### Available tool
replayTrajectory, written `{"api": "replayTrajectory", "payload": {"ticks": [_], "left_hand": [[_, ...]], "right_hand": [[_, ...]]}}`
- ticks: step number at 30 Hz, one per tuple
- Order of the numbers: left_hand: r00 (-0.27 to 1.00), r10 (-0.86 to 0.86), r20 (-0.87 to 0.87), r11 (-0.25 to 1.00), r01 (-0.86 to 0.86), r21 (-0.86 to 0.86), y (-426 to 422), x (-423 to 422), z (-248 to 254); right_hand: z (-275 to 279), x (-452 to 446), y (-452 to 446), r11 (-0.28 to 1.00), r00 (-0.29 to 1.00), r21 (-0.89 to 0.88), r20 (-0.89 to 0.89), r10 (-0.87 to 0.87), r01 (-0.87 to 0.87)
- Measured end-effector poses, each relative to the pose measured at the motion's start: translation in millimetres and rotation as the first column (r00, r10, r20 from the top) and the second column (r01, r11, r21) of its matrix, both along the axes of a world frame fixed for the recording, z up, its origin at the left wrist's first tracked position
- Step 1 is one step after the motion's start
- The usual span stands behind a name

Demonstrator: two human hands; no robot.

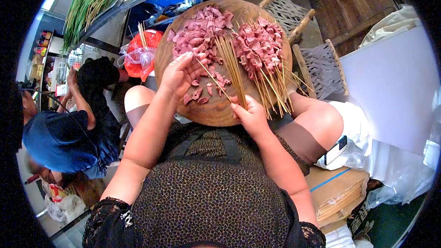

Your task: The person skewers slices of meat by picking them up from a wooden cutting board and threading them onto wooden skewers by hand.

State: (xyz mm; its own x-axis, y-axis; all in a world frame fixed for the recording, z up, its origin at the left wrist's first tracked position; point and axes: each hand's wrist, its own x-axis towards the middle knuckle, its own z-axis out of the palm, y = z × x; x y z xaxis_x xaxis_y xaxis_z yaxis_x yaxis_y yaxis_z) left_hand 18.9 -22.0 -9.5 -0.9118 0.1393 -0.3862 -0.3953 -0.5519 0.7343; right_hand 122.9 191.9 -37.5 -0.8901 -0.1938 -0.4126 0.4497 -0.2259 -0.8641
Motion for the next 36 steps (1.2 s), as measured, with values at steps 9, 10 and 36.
{"api": "replayTrajectory", "payload": {"ticks": [9, 10, 36], "left_hand": [[0.994, -0.098, -0.037, 0.992, 0.101, 0.075, 10, 6, 0], [0.988, -0.145, -0.057, 0.987, 0.149, 0.061, 11, 6, 0], [0.851, -0.524, -0.031, -0.208, -0.164, -0.964, -87, 18, -39]], "right_hand": [[-8, 2, -3, 0.999, 0.998, -0.015, -0.041, -0.043, 0.043], [-7, 1, -3, 0.999, 0.998, -0.012, -0.039, -0.04, 0.039], [9, 2, -2, 0.993, 0.995, -0.065, 0.001, -0.098, 0.097]]}}
